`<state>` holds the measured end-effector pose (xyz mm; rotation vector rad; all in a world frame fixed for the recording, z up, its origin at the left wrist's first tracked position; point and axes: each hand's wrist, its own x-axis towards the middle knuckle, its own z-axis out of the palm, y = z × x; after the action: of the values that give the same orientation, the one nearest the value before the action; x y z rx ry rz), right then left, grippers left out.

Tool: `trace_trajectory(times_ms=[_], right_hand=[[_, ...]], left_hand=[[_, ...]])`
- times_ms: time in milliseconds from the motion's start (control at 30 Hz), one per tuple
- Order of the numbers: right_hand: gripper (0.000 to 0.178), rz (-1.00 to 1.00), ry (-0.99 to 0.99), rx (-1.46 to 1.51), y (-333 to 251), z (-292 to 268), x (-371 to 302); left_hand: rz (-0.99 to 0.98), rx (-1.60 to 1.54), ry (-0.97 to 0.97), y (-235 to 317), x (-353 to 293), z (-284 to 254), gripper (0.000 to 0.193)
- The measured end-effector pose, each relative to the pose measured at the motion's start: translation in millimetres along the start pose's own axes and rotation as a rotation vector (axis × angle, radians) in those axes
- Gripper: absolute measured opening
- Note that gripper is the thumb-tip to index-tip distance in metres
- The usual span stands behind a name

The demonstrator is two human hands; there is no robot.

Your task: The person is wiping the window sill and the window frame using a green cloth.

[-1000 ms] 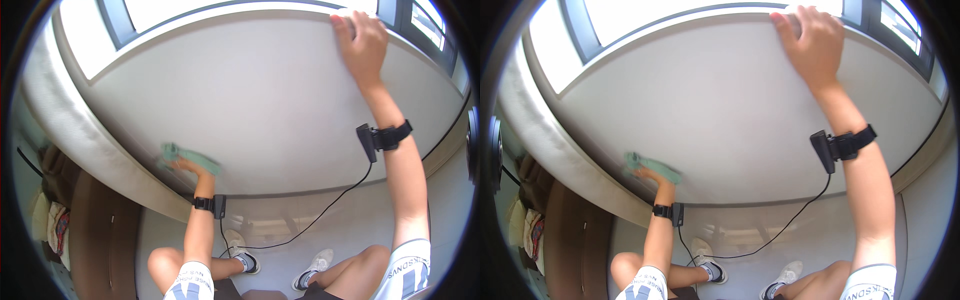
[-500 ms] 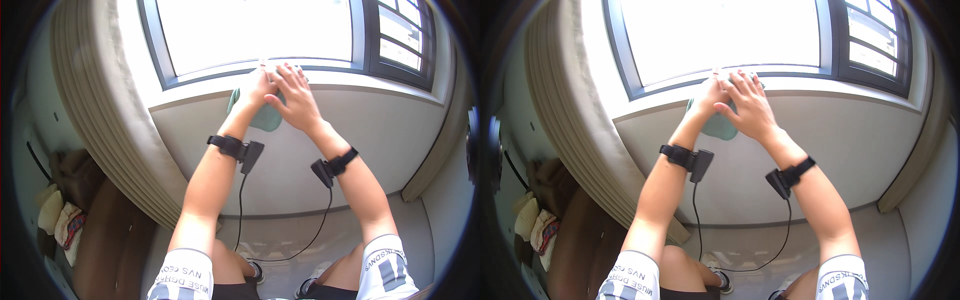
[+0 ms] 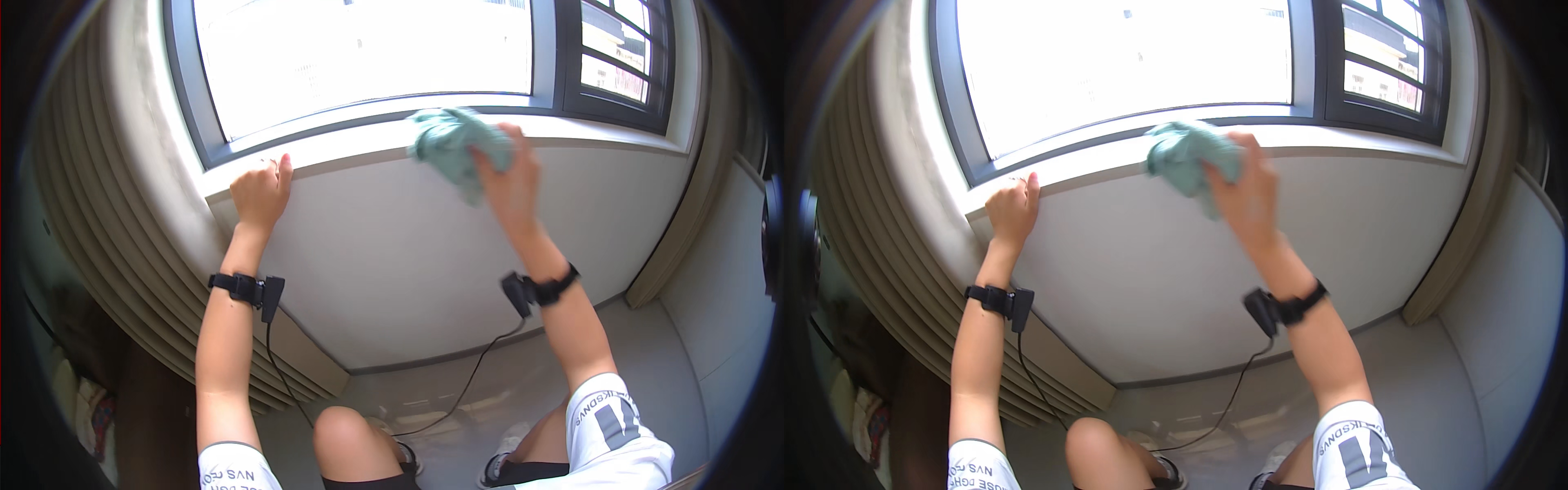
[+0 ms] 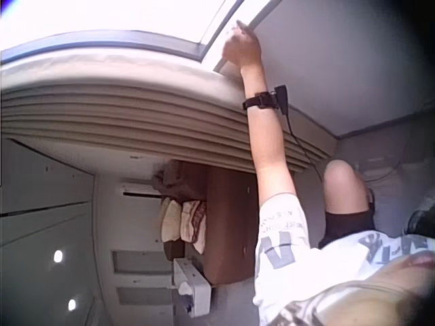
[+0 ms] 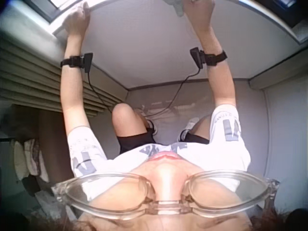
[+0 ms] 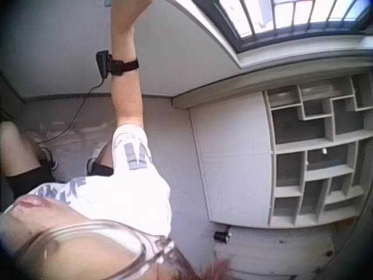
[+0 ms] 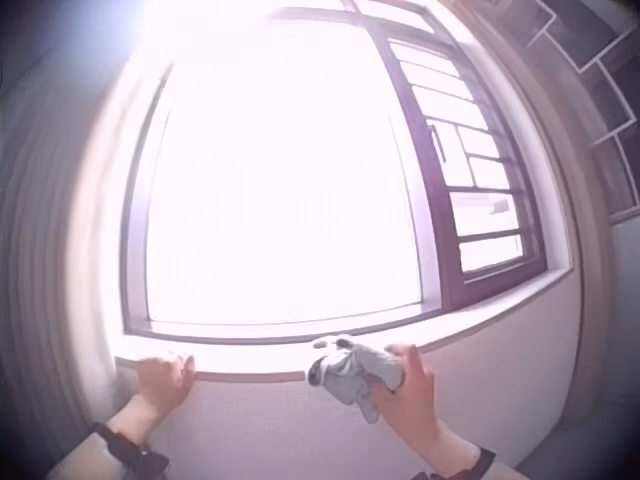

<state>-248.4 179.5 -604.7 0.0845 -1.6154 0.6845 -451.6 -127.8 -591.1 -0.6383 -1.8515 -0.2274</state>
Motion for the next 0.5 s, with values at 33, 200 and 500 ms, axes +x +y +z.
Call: trace_trajectory(times_ms=[33,200,500], right_hand=[[0.038,0.269,0.019,0.223,-12,-25,0],[0.035,-0.094,0.168,-0.111,58,-19,-18],[0.036,-0.466,0.11,-0.346,81,12,-31]], left_hand=[[-0.005,-0.005,0.025,1,1,3,0.06],[0.028,-0.014,0.124,-2,-1,9,0.058],[0.045,-0.056,0.157,3,-6,5,0.059]])
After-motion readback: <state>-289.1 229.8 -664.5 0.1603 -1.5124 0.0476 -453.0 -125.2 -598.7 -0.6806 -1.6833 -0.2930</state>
